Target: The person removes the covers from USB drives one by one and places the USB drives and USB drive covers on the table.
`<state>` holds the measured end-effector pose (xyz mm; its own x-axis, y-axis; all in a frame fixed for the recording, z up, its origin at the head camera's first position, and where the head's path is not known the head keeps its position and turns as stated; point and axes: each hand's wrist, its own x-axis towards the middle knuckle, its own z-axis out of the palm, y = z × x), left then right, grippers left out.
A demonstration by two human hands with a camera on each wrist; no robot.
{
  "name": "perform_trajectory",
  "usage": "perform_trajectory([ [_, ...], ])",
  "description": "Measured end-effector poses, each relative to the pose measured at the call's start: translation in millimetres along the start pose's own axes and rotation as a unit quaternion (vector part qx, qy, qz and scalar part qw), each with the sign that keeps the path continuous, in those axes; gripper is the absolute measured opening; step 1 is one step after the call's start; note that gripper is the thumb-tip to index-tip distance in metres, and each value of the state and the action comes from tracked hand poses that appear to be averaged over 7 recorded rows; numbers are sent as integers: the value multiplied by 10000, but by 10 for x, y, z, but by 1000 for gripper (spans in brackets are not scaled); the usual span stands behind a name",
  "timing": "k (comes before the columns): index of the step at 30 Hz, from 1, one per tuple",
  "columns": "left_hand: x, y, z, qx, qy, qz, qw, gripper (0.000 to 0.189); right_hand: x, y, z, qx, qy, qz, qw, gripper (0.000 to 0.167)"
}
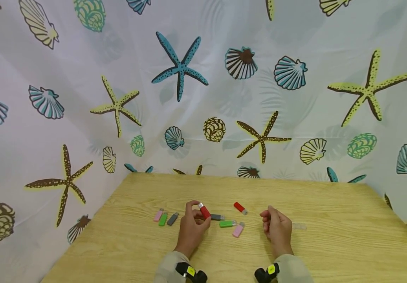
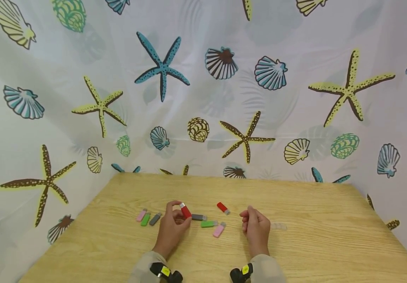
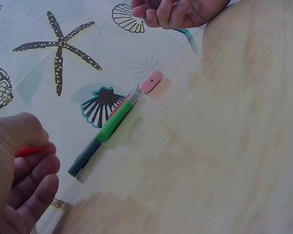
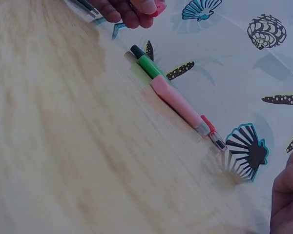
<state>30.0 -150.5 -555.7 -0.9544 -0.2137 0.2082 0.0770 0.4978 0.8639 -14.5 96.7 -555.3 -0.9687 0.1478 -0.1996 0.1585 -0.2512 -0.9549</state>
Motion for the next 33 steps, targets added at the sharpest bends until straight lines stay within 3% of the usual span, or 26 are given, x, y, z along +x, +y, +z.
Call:
perform_trajectory([
  [10,23,34,-3,-578,-747,294,9951,58,-18,-32,5,-305,-392,2,9988,51],
  [16,4,41,42,-837,-841,480,9918,59,-1,29,2,-569,-669,6,9961,47],
  [22,-78,159,181,-1413,-1203,108,9826,53,1,70,30,-1002,-1074,-201,9890,52],
  [33,-184,319,446,-1315,-1541,341,9787,34,-7,58,72,-1885,-1795,-296,9651,42],
])
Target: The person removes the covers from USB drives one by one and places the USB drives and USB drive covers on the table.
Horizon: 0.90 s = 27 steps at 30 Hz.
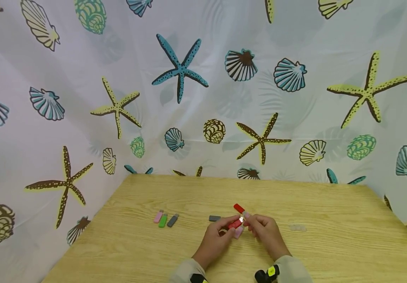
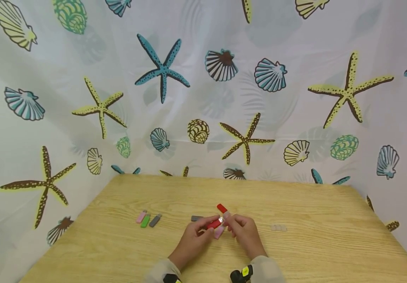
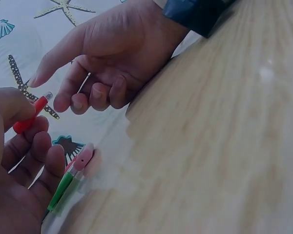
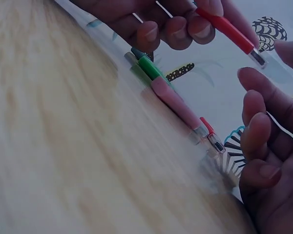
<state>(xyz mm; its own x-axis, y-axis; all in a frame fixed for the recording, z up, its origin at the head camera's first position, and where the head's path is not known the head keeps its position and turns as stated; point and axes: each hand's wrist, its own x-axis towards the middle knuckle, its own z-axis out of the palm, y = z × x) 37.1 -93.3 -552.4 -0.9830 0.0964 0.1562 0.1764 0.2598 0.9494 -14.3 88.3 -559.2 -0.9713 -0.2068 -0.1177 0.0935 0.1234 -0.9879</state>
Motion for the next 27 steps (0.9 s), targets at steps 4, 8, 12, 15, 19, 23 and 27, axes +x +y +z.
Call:
perform_trajectory([
  [4,-20,92,22,-55,-154,103,9998,34,-3,9,9,-204,-187,-131,9995,42],
  [8,-35,149,23,8,-183,112,9998,33,-2,14,3,-189,-389,-206,9989,41],
  [12,-21,40,20,75,-130,317,9994,31,-14,-5,-23,-216,-742,-267,9967,39],
  [15,-21,40,15,16,-134,508,9986,30,-20,-15,-43,-268,-1004,-361,9939,38],
  [19,-15,33,18,-20,-139,480,9987,30,-12,-12,-58,-291,-1218,-426,9912,39],
  [23,-13,30,23,-42,-114,230,9997,29,-4,-8,-63,-280,-1279,-428,9905,40],
  [27,-11,30,18,-63,-114,109,9999,24,0,2,-63,-254,-1248,-476,9907,39],
])
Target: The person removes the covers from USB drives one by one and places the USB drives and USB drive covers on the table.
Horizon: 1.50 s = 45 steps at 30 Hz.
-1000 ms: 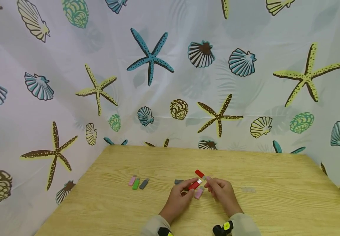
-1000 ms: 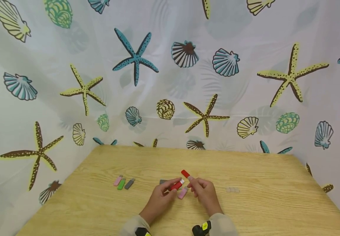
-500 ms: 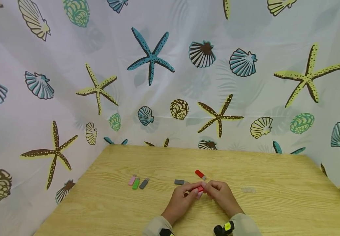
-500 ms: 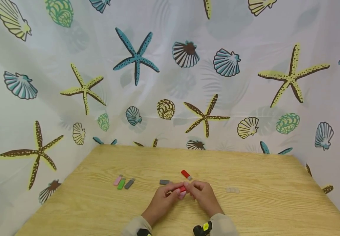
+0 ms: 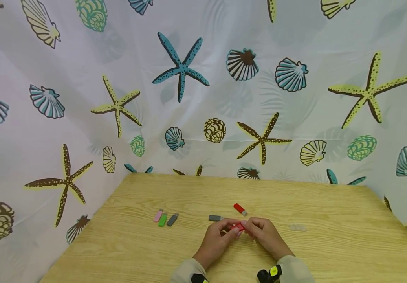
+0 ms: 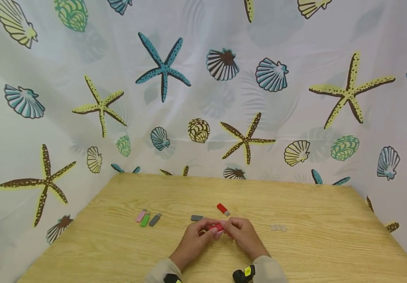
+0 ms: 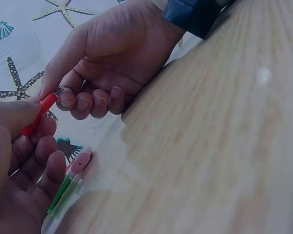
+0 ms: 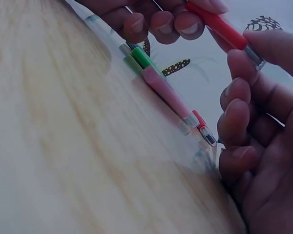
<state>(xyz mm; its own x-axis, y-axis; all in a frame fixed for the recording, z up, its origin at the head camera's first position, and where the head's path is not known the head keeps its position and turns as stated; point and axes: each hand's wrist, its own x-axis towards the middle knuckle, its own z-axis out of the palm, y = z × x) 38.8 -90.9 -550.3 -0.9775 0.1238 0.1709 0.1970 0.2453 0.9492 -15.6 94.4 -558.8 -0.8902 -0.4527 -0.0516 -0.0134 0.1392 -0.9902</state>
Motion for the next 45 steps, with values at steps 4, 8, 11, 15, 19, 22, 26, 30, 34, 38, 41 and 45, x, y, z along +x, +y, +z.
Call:
perform_trajectory([
  [4,0,-6,-11,106,-4,61,9999,23,-4,-4,0,37,40,18,10000,38],
  [8,1,-10,-16,181,61,3,9998,24,-1,-17,-4,25,21,41,10000,38],
  [11,5,-21,-13,243,108,-77,9996,24,-9,-61,-6,5,-13,60,10000,37],
  [15,11,-37,-9,337,192,-105,9992,25,-63,-211,0,-25,-78,47,10000,37],
  [19,8,-38,-13,381,292,-164,9987,24,-122,-355,14,-45,-77,82,9999,37],
  [22,3,-40,-16,370,329,-181,9986,23,-136,-380,21,-34,-55,87,9999,37],
  [26,2,-43,-20,284,337,-131,9989,24,-137,-381,23,-38,-4,114,9999,36],
  [30,-1,-48,-24,180,366,-82,9991,23,-111,-336,21,-37,52,170,9998,36],
  [34,-6,-47,-28,86,401,-91,9991,23,-46,-181,21,0,132,199,9997,34],
  [38,-3,-27,-27,58,457,-170,9988,22,5,-43,21,14,327,217,9992,34],
  [41,-3,52,-43,-48,724,-514,9960,20,8,1,-17,507,783,347,9950,36],
  [45,-26,238,-85,-150,1092,-821,9905,18,-10,28,-80,1206,1188,512,9842,40],
])
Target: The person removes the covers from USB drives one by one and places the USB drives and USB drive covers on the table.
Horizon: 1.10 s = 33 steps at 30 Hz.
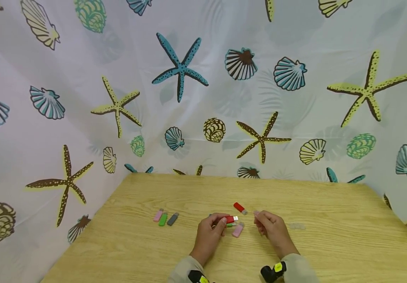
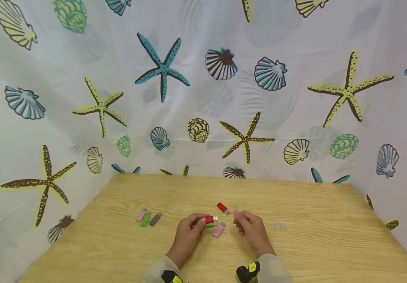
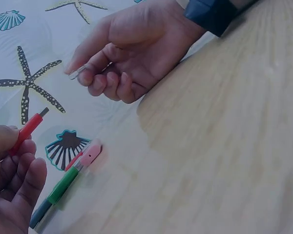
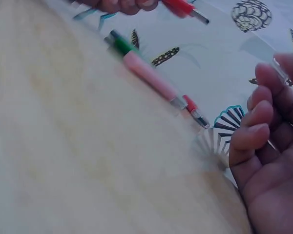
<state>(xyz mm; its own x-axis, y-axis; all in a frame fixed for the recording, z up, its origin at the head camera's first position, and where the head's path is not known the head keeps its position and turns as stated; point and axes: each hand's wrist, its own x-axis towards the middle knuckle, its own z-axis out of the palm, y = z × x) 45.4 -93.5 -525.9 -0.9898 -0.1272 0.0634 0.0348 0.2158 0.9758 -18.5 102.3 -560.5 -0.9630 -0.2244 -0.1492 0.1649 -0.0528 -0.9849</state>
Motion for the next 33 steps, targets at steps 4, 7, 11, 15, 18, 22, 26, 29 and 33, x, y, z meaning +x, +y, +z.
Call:
perform_trajectory([
  [4,0,-30,-7,61,122,31,9999,16,3,19,-10,79,-8,108,9999,40],
  [7,36,-176,-7,167,288,4,9994,14,6,27,-15,237,98,181,9995,38],
  [11,73,-307,-35,318,502,34,9982,11,-3,15,-46,591,160,200,9979,39],
  [15,104,-343,-98,513,664,119,9964,8,-9,-3,-119,1022,76,76,9947,42],
  [18,132,-359,-166,837,870,140,9926,6,-14,-14,-205,1230,42,-6,9924,44],
  [22,175,-400,-290,1267,1363,230,9823,7,-39,-25,-390,1328,14,-50,9911,41],
  [26,214,-441,-434,1527,1931,388,9685,10,-110,-38,-678,1519,-86,-105,9883,28],
  [29,232,-453,-533,1937,2241,532,9537,11,-173,-52,-914,1675,-30,-171,9857,23],
  [33,252,-467,-629,2792,2513,723,9239,13,-234,-70,-1155,1746,475,-132,9834,18],
])
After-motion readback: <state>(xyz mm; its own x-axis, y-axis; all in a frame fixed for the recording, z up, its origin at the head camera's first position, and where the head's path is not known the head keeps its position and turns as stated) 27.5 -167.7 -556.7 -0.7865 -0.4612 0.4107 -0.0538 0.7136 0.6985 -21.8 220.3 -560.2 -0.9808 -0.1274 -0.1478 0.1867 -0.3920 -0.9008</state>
